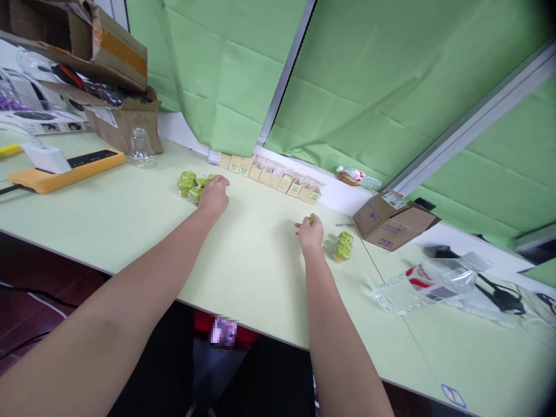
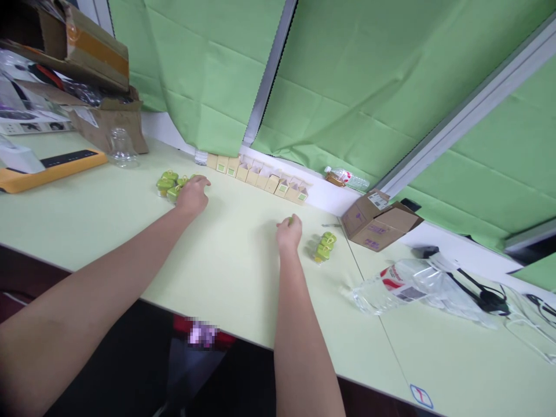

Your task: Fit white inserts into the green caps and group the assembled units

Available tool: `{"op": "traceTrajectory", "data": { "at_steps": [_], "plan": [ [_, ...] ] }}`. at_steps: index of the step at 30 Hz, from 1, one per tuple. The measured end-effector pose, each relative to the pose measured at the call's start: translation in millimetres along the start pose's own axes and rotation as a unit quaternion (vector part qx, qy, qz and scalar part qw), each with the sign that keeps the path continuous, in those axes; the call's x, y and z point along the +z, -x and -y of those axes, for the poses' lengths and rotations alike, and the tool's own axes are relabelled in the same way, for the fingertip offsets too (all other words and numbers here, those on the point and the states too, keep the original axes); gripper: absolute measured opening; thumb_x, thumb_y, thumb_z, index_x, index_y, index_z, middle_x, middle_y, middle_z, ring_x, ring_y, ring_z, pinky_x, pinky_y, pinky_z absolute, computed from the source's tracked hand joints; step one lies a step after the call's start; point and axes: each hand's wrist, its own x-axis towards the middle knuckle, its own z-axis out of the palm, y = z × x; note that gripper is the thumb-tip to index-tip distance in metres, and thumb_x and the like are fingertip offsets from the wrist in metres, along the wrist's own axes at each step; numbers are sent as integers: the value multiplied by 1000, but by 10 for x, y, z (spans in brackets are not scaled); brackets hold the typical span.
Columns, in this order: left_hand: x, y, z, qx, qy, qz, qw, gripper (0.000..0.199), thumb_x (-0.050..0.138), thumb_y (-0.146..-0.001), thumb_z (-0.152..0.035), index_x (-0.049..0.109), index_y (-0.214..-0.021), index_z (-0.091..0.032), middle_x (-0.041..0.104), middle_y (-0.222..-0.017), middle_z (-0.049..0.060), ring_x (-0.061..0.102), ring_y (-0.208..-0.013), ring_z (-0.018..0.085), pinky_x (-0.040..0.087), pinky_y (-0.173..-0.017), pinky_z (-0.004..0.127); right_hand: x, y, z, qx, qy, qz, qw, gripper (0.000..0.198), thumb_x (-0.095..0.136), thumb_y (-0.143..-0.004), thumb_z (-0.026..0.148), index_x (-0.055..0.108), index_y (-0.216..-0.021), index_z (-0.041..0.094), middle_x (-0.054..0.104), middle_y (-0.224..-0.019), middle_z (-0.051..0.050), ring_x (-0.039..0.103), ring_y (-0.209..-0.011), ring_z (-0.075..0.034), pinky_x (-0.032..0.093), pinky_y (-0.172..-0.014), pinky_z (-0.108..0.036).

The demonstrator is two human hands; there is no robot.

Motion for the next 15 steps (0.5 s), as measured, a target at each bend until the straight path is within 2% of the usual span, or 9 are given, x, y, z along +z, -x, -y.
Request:
{"op": "traceTrajectory", "data": {
  "at_steps": [2,4,5,7,10,12,15],
  "plan": [
    [-24,31,-79,45,3,-41,998,49,43,-74,1,64,-115,-15,54,-134,12,47,-128,26,36,-111,38,85,168,155,25,-49,76,996,47,44,-88,30,51,-132,14,61,-121,-17,68,-68,-16,52,-52,-26],
    [-23,96,-211,90,43,-55,993,47,43,-78,-3,62,-120,-15,53,-137,12,45,-131,25,32,-115,38,158,326,284,24,-72,143,987,43,48,-87,32,55,-127,17,65,-115,-14,68,-66,-16,50,-48,-26],
    [-7,142,-288,112,79,-33,990,47,45,-78,-4,61,-121,-16,54,-136,10,46,-130,24,34,-114,37,188,393,332,12,-75,169,983,40,49,-87,32,57,-124,18,66,-112,-12,68,-65,-16,49,-47,-25],
    [58,255,-442,157,164,77,971,52,50,-76,-8,58,-126,-19,57,-134,9,52,-124,23,40,-110,37,232,490,394,-26,-74,211,974,35,49,-87,34,61,-117,20,68,-107,-8,67,-62,-15,48,-47,-24],
    [180,418,-613,160,274,238,918,59,58,-73,-15,52,-132,-19,62,-126,10,63,-107,22,50,-92,34,257,552,432,-78,-87,263,958,31,47,-88,34,65,-110,22,69,-97,-4,67,-59,-14,47,-47,-23],
    [234,486,-671,166,310,273,895,53,61,-74,-20,55,-127,-20,68,-113,7,65,-95,20,51,-84,32,249,557,452,-83,-112,285,948,31,46,-88,35,66,-108,23,69,-93,-3,65,-53,-13,45,-44,-23],
    [260,514,-698,156,339,261,890,49,67,-72,-27,59,-120,-20,69,-102,6,64,-87,20,50,-77,31,212,543,492,-67,-157,293,941,31,48,-86,35,65,-110,23,70,-97,-3,61,-46,-10,44,-42,-22]
  ]
}}
